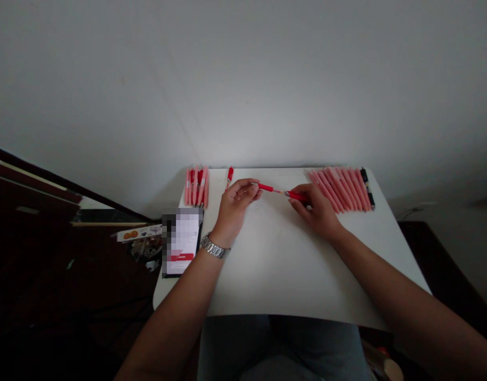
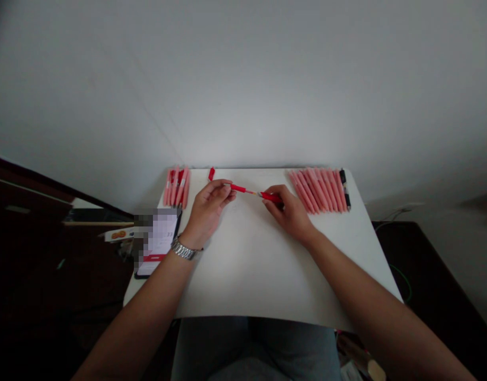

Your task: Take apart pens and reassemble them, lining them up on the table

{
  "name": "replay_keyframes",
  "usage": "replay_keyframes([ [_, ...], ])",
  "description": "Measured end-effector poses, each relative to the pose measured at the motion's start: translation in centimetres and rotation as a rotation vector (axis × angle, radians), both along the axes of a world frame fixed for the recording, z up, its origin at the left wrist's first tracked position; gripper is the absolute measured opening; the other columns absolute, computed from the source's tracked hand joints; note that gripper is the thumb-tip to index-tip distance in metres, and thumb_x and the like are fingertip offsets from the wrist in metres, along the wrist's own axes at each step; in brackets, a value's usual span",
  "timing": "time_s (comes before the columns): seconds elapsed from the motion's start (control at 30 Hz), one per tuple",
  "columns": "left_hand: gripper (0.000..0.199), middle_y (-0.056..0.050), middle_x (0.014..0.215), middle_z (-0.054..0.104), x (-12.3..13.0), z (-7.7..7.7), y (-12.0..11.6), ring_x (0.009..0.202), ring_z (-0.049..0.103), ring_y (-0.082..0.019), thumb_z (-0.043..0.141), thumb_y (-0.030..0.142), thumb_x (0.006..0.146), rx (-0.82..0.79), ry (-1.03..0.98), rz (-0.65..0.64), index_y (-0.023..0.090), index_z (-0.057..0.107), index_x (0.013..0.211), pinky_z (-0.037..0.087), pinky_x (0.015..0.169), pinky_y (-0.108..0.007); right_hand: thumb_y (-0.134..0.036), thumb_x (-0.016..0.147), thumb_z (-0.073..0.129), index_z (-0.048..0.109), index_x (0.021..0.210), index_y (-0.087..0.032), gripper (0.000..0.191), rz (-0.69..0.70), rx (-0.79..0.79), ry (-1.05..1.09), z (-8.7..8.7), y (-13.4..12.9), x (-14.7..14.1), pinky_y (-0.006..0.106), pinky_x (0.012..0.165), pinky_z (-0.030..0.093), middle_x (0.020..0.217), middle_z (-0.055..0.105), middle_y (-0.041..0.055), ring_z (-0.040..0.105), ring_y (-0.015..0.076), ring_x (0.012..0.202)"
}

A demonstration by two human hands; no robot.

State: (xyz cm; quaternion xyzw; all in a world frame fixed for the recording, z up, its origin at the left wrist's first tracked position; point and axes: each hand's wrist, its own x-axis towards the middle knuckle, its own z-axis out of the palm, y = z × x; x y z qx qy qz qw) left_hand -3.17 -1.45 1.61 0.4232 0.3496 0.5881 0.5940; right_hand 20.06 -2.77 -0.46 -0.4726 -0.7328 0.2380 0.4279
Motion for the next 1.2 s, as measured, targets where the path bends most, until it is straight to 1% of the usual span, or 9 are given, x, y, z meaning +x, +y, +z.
replay_keyframes([
  [0.1, 0.024, -0.002, 0.095, 0.073, 0.1, 0.2, -0.1, 0.088, 0.068, -0.011, 0.082, 0.034, 0.081, 0.011, -0.011, -0.017, 0.022, 0.075, 0.100, 0.056, 0.090, -0.027, -0.043, 0.099, 0.057, 0.055, 0.105, -0.022, 0.022, 0.002, -0.015, -0.017, 0.5, -0.1, 0.0, 0.027, 0.058, 0.043, 0.080, 0.061, 0.0017, 0.054, 0.0147, 0.064],
  [0.3, 0.021, -0.003, 0.102, 0.074, 0.1, 0.2, -0.1, 0.096, 0.069, -0.013, 0.080, 0.032, 0.083, 0.062, -0.011, -0.046, 0.023, 0.076, 0.102, 0.056, 0.093, -0.028, -0.049, 0.103, 0.048, 0.058, 0.101, -0.021, 0.029, 0.027, 0.000, -0.069, 0.7, -0.1, 0.2, 0.028, 0.057, 0.038, 0.074, 0.059, 0.0014, 0.050, 0.0147, 0.061],
  [0.47, 0.021, -0.003, 0.104, 0.074, 0.2, 0.2, -0.2, 0.097, 0.069, -0.013, 0.080, 0.032, 0.083, 0.073, -0.012, -0.048, 0.023, 0.076, 0.102, 0.056, 0.093, -0.029, -0.048, 0.105, 0.042, 0.059, 0.098, -0.021, 0.033, 0.064, 0.017, -0.073, 1.1, -0.2, 0.2, 0.029, 0.058, 0.039, 0.074, 0.060, 0.0023, 0.052, 0.0155, 0.062],
  [0.53, 0.023, -0.003, 0.102, 0.074, 0.2, 0.3, -0.2, 0.094, 0.069, -0.013, 0.081, 0.033, 0.082, 0.055, -0.015, -0.040, 0.022, 0.075, 0.101, 0.057, 0.092, -0.028, -0.047, 0.105, 0.044, 0.059, 0.102, -0.021, 0.030, 0.067, 0.010, -0.060, 1.0, -0.2, 0.2, 0.029, 0.059, 0.041, 0.077, 0.061, 0.0026, 0.053, 0.0156, 0.064],
  [0.6, 0.024, -0.003, 0.098, 0.074, 0.2, 0.4, -0.2, 0.090, 0.069, -0.012, 0.083, 0.034, 0.081, 0.032, -0.019, -0.015, 0.022, 0.075, 0.100, 0.057, 0.090, -0.028, -0.045, 0.103, 0.050, 0.058, 0.112, -0.022, 0.027, 0.057, -0.005, -0.037, 0.7, -0.1, 0.2, 0.029, 0.059, 0.042, 0.080, 0.061, 0.0024, 0.055, 0.0159, 0.066],
  [0.7, 0.025, -0.002, 0.093, 0.073, 0.2, 0.5, -0.2, 0.085, 0.068, -0.011, 0.084, 0.035, 0.079, 0.005, -0.031, 0.037, 0.021, 0.074, 0.097, 0.057, 0.088, -0.027, -0.044, 0.097, 0.061, 0.054, 0.122, -0.023, 0.033, 0.023, -0.013, -0.013, 0.2, -0.1, 0.1, 0.028, 0.058, 0.043, 0.080, 0.060, 0.0011, 0.057, 0.0162, 0.067],
  [0.8, 0.025, -0.001, 0.092, 0.072, 0.2, 0.5, -0.2, 0.083, 0.068, -0.011, 0.084, 0.036, 0.079, 0.001, -0.042, 0.052, 0.021, 0.073, 0.096, 0.057, 0.087, -0.027, -0.042, 0.096, 0.063, 0.056, 0.115, -0.023, 0.028, 0.003, -0.001, -0.010, 0.0, 0.0, 0.0, 0.028, 0.057, 0.045, 0.082, 0.062, 0.0019, 0.058, 0.0157, 0.066],
  [0.9, 0.025, -0.001, 0.092, 0.072, 0.3, 0.5, -0.1, 0.082, 0.068, -0.011, 0.084, 0.037, 0.079, 0.002, -0.041, 0.045, 0.022, 0.073, 0.095, 0.057, 0.086, -0.027, -0.041, 0.097, 0.061, 0.057, 0.111, -0.022, 0.024, 0.014, -0.006, -0.002, 0.2, -0.1, -0.1, 0.028, 0.058, 0.047, 0.086, 0.066, 0.0039, 0.060, 0.0156, 0.068],
  [1.2, 0.023, -0.001, 0.096, 0.073, 0.1, 0.1, 0.0, 0.087, 0.067, -0.011, 0.083, 0.036, 0.079, 0.038, -0.018, 0.039, 0.023, 0.075, 0.096, 0.056, 0.089, -0.028, -0.047, 0.100, 0.055, 0.059, 0.108, -0.022, 0.027, 0.037, 0.005, -0.019, 0.7, -0.2, 0.1, 0.029, 0.060, 0.049, 0.086, 0.068, 0.0056, 0.061, 0.0164, 0.068],
])
